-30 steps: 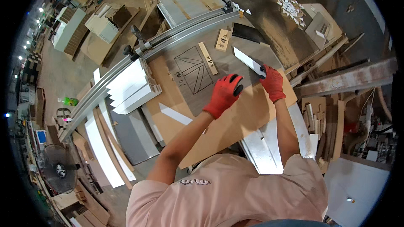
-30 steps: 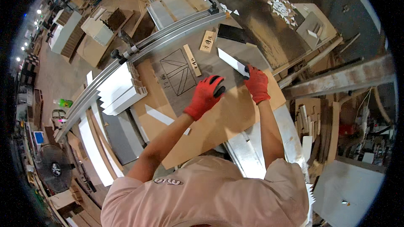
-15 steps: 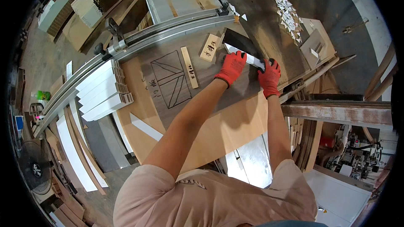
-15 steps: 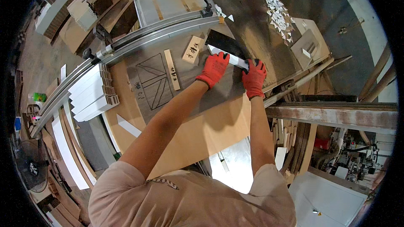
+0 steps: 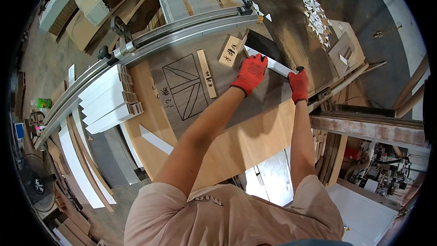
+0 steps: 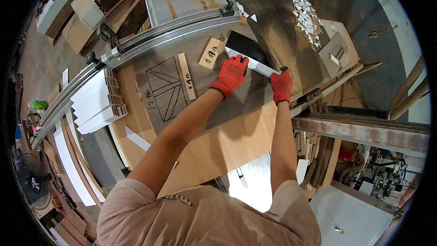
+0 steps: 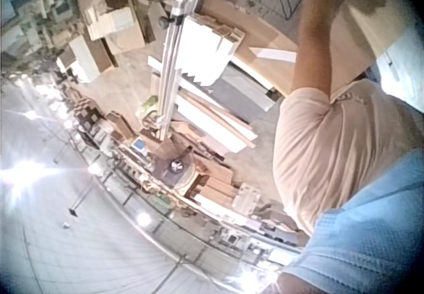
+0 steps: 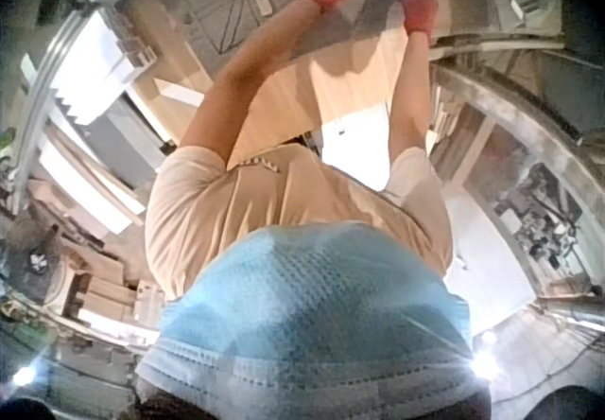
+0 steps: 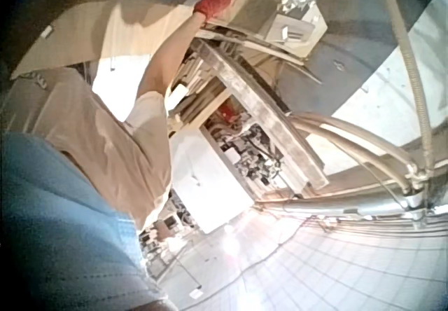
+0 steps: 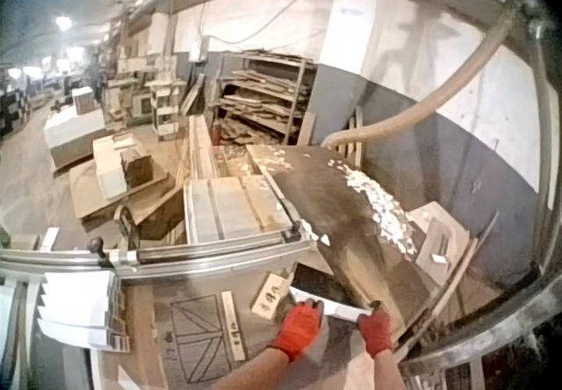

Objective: The person measures several white wood pieces using a caliper and moves them across a workstation in a workshop.

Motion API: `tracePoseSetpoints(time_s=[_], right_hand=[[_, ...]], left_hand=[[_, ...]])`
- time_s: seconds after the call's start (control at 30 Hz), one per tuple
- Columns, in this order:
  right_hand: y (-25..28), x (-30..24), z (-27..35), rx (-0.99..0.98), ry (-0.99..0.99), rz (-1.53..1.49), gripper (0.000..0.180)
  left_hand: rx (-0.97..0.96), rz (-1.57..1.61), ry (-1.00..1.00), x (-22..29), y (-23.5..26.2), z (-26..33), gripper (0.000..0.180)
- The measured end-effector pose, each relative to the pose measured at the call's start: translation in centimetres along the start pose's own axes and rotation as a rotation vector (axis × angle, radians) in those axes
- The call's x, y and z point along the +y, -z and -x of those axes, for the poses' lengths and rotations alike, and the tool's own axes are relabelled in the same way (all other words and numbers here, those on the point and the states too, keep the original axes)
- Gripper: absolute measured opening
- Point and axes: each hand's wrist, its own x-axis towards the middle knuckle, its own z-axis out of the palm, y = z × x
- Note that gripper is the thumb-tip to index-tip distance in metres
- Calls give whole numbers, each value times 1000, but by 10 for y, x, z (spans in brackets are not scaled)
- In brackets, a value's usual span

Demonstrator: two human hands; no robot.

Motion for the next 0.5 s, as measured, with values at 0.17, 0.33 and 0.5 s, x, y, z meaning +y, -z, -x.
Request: tracePoseSetpoints(time_s=[0.17, 0.33, 0.5], right_hand=[[10, 2, -2, -101, 92, 74, 52], [5, -13, 3, -71, 245, 405, 55], [-28, -40, 18, -24, 607, 348, 54]], left_hand=[[-32, -486, -437, -7, 9, -8, 33], [-40, -388, -506, -11, 6, -9, 35], [-129, -186, -339, -16, 7, -8, 38]])
